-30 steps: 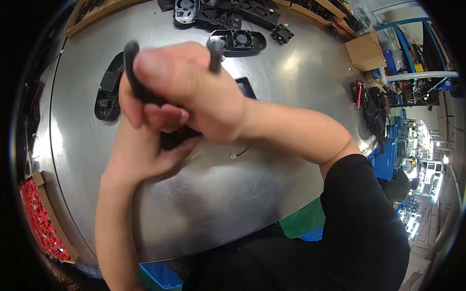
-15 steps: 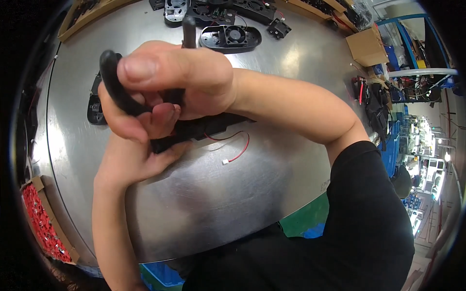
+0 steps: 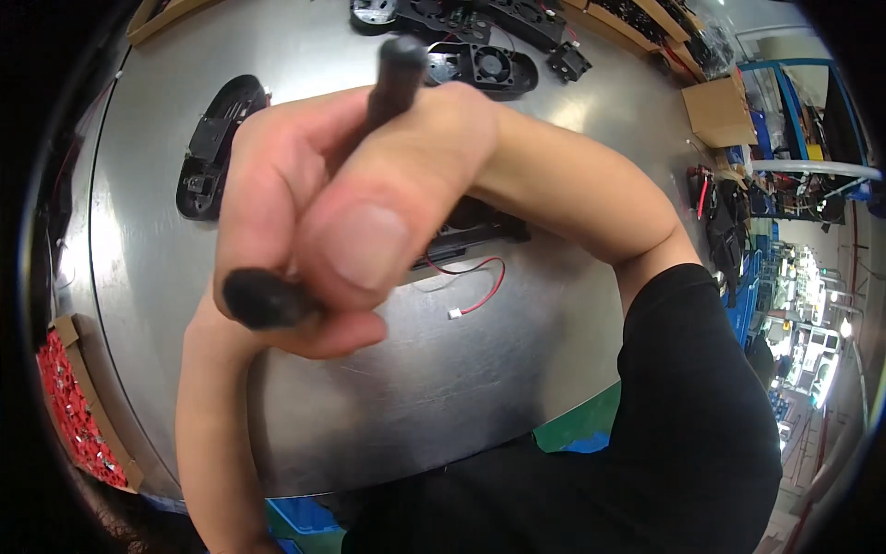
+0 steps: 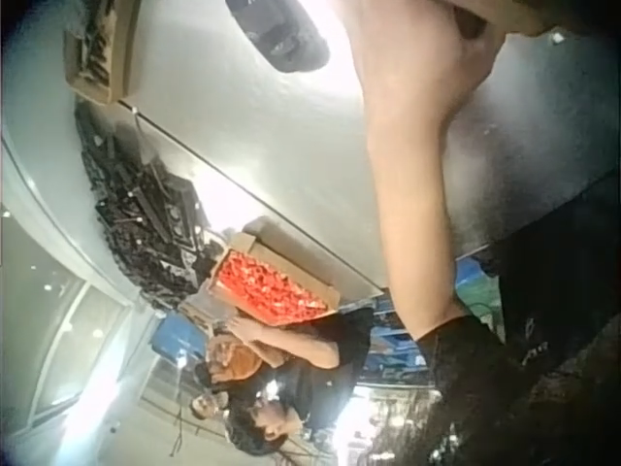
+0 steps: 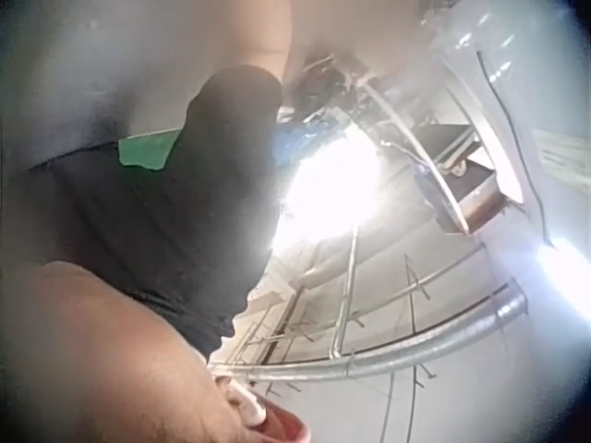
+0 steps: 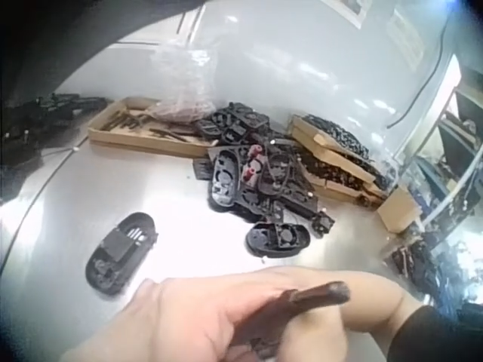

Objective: Assembling and wiring electronic components at a workbench.

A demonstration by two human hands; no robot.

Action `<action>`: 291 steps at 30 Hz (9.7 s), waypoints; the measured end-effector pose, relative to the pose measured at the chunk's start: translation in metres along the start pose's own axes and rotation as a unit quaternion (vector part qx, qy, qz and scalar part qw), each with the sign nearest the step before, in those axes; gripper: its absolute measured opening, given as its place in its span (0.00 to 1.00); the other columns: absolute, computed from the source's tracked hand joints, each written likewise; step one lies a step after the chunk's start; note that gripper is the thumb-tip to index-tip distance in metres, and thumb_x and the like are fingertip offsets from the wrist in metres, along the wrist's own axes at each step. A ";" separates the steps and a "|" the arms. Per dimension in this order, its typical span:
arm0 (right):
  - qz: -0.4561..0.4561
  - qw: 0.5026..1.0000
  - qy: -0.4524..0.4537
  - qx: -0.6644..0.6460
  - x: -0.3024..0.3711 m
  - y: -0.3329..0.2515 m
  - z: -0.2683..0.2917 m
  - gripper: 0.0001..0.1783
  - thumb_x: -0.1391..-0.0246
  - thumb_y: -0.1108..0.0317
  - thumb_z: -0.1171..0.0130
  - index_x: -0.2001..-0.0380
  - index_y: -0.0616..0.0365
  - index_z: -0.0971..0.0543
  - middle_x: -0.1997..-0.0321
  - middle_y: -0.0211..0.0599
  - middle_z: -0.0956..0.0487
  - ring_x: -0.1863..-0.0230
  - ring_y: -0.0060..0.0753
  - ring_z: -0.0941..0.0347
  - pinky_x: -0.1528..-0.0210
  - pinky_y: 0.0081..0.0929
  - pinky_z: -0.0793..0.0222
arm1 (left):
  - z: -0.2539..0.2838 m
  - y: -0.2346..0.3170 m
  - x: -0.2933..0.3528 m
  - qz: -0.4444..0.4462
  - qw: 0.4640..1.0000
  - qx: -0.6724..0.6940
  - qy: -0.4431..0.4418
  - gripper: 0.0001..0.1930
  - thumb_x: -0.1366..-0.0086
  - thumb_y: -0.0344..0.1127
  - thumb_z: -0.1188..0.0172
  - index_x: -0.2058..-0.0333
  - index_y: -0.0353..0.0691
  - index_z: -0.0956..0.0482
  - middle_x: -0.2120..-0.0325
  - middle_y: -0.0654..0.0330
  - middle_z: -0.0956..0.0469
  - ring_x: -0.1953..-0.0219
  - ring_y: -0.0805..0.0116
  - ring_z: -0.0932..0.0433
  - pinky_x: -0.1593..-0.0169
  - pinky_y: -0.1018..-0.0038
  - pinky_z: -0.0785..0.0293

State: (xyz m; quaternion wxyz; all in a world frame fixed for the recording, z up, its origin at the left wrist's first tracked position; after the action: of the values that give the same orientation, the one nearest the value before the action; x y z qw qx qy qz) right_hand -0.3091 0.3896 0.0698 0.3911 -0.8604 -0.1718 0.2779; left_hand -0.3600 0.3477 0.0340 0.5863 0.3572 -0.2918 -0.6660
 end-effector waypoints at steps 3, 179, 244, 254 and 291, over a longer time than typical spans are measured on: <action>0.009 0.997 -0.073 0.011 -0.004 -0.008 -0.003 0.24 0.41 0.57 0.32 0.67 0.75 0.21 0.73 0.46 0.22 0.70 0.40 0.21 0.73 0.27 0.32 | -0.005 -0.002 -0.002 -0.032 0.999 -0.015 0.009 0.19 0.52 0.32 0.26 0.60 0.43 0.19 0.60 0.62 0.22 0.55 0.57 0.28 0.44 0.61 0.34; -0.148 0.459 0.482 0.731 0.118 -0.017 0.033 0.19 0.55 0.77 0.39 0.56 0.66 0.26 0.62 0.57 0.23 0.57 0.66 0.27 0.55 0.50 0.32 | -0.011 -0.001 0.016 -0.167 0.950 -0.228 0.129 0.39 0.54 0.58 0.25 0.47 0.37 0.21 0.58 0.53 0.24 0.52 0.54 0.28 0.44 0.58 0.36; -0.096 0.784 0.543 0.285 0.142 -0.006 0.085 0.19 0.42 0.68 0.40 0.48 0.58 0.29 0.71 0.28 0.22 0.76 0.19 0.27 0.73 0.16 0.31 | 0.003 -0.001 0.037 0.050 0.941 -0.245 0.229 0.52 0.51 0.42 0.23 0.30 0.32 0.38 0.50 0.47 0.29 0.51 0.49 0.26 0.48 0.58 0.30; -0.108 0.837 0.447 0.297 0.138 -0.014 0.076 0.15 0.45 0.60 0.37 0.61 0.59 0.25 0.81 0.33 0.23 0.84 0.24 0.25 0.81 0.20 0.30 | 0.031 0.004 0.046 0.031 0.901 0.083 0.426 0.38 0.38 0.40 0.28 0.33 0.38 0.35 0.55 0.48 0.20 0.51 0.50 0.18 0.47 0.62 0.22; -0.103 0.898 0.280 0.323 0.051 -0.032 -0.027 0.39 0.58 0.51 0.30 0.46 0.71 0.17 0.40 0.44 0.19 0.78 0.18 0.28 0.74 0.17 0.33 | 0.045 0.001 0.048 -0.019 0.907 -0.141 0.395 0.46 0.55 0.32 0.27 0.34 0.34 0.36 0.49 0.44 0.27 0.48 0.40 0.26 0.43 0.54 0.30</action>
State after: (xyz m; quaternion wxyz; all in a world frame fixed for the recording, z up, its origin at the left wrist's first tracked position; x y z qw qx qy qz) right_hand -0.2554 0.4205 0.0914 0.7063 -0.7062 -0.0439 0.0237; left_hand -0.3986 0.2991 0.0542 0.6852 0.5104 0.0676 -0.5151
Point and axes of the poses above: each hand's wrist, its own x-axis away from the middle knuckle, its own z-axis out of the back of the hand, y = z × x, the point moved 7 cm from there along -x, towards the middle knuckle
